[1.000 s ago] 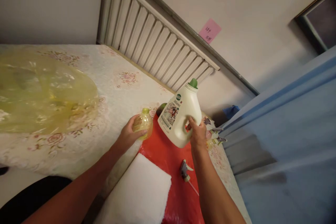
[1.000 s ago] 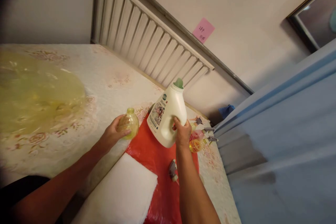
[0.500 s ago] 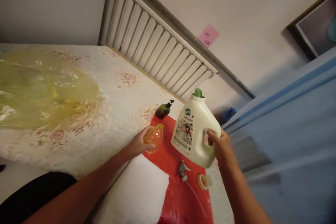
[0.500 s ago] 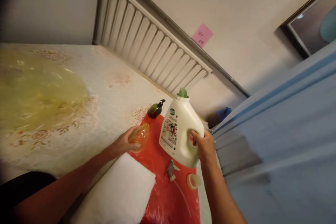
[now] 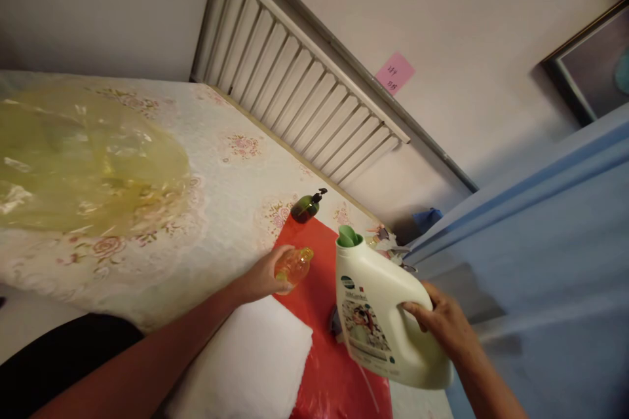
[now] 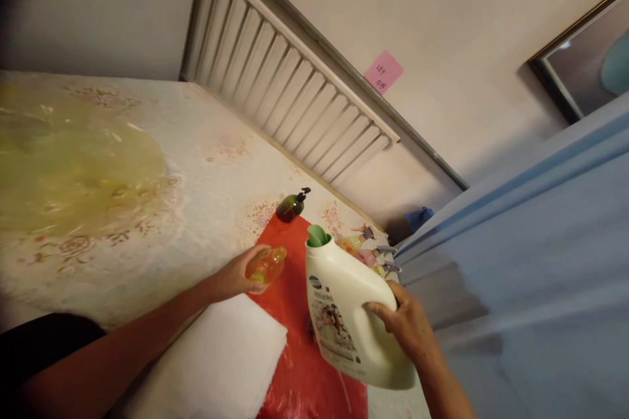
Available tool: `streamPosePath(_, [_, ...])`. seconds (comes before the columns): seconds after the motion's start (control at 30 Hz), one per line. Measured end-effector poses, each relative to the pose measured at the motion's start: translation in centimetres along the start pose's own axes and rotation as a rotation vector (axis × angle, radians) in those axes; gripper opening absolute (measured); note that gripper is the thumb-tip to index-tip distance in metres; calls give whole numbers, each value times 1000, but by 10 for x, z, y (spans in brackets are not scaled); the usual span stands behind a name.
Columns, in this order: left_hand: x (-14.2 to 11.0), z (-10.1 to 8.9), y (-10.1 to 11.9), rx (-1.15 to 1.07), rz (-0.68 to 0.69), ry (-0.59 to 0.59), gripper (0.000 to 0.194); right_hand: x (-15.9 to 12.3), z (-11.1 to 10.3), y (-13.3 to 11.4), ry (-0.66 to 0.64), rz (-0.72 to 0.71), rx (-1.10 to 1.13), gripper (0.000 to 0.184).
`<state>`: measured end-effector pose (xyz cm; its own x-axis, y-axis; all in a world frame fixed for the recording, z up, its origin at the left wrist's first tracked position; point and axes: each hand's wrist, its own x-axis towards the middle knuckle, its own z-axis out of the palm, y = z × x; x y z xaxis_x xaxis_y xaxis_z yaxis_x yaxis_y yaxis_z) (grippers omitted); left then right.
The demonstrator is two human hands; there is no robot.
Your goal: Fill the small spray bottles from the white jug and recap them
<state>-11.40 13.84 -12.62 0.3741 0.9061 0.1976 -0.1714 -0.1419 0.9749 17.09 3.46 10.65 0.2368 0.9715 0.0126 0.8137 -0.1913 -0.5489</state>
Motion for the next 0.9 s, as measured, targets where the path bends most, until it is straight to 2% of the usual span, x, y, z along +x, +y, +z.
streamPosePath(0.17, [-1, 4, 1, 103, 49, 31, 76, -8, -4, 13, -81, -18, -27, 46])
streamPosePath(0.33, [-1, 4, -2, 125, 79, 25, 79, -9, -7, 29, -66, -57, -115, 61])
streamPosePath(0.53, [0, 5, -10, 129, 101, 21, 82, -11, -3, 26, -147, -69, -126, 57])
streamPosePath(0.9, [2, 7, -13, 169, 63, 26, 75, -9, -2, 30, -214, -111, -119, 52])
